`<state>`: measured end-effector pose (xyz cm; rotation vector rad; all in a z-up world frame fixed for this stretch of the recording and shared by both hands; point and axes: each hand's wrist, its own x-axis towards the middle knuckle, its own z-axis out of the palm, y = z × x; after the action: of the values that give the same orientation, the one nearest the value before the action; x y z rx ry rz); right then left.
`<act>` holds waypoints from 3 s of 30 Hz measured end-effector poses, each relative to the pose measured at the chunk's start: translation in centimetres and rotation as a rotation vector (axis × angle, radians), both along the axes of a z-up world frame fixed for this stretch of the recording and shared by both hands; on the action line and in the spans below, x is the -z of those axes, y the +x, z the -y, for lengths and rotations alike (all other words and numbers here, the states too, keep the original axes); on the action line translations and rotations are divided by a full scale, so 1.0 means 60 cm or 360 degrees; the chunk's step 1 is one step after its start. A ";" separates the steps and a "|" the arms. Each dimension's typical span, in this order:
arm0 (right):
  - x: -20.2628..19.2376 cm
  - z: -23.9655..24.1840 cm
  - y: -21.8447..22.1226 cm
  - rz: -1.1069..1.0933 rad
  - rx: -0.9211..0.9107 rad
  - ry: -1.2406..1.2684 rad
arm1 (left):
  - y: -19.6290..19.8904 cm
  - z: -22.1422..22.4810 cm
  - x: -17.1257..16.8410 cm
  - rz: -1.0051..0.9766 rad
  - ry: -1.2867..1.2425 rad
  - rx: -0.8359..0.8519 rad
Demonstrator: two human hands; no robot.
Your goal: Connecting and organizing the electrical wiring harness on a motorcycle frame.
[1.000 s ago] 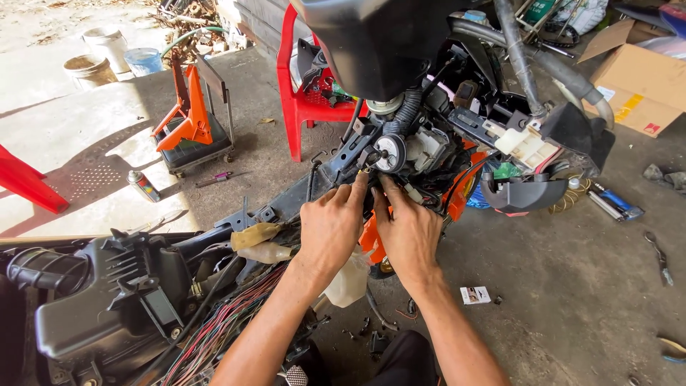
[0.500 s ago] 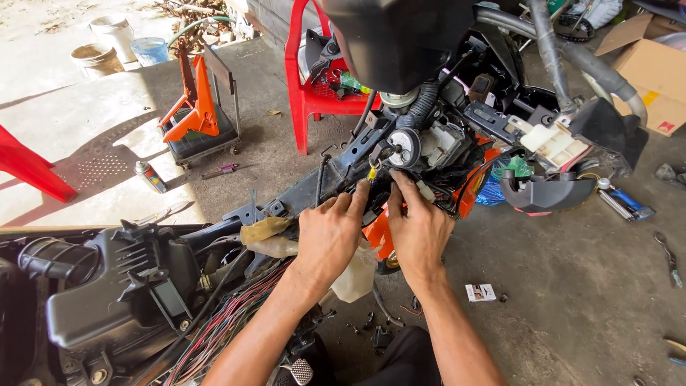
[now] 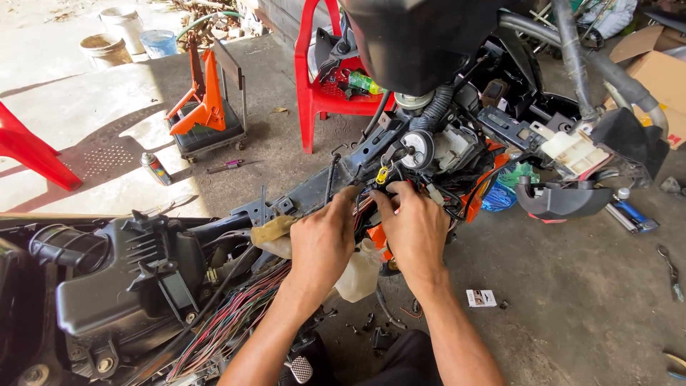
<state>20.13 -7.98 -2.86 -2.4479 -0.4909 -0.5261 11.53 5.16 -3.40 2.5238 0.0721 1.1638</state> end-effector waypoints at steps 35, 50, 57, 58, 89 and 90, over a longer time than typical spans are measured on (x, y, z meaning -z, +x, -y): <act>0.002 0.010 -0.014 -0.0190 -0.0229 0.0266 | 0.031 -0.005 -0.006 -0.0177 0.0480 0.0026; 0.005 0.009 -0.016 -0.0171 -0.0167 0.0249 | 0.034 -0.005 -0.015 -0.0090 0.0445 0.0065; 0.017 0.006 -0.003 -0.0131 -0.0201 0.0243 | 0.041 -0.009 -0.007 -0.0093 0.0449 0.0072; 0.017 0.006 -0.004 -0.0134 -0.0199 0.0245 | 0.042 -0.010 -0.006 -0.0096 0.0450 0.0075; 0.016 -0.025 -0.034 -0.0041 -0.0123 0.0134 | 0.139 -0.083 -0.048 -0.0685 -0.0065 0.0527; 0.020 -0.026 -0.031 -0.0017 -0.0135 0.0142 | 0.141 -0.083 -0.047 -0.0663 -0.0007 0.0501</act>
<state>18.26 -6.43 -4.04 -2.3327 -0.5520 -0.4888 19.99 10.13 -0.56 2.6104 -0.2098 0.5099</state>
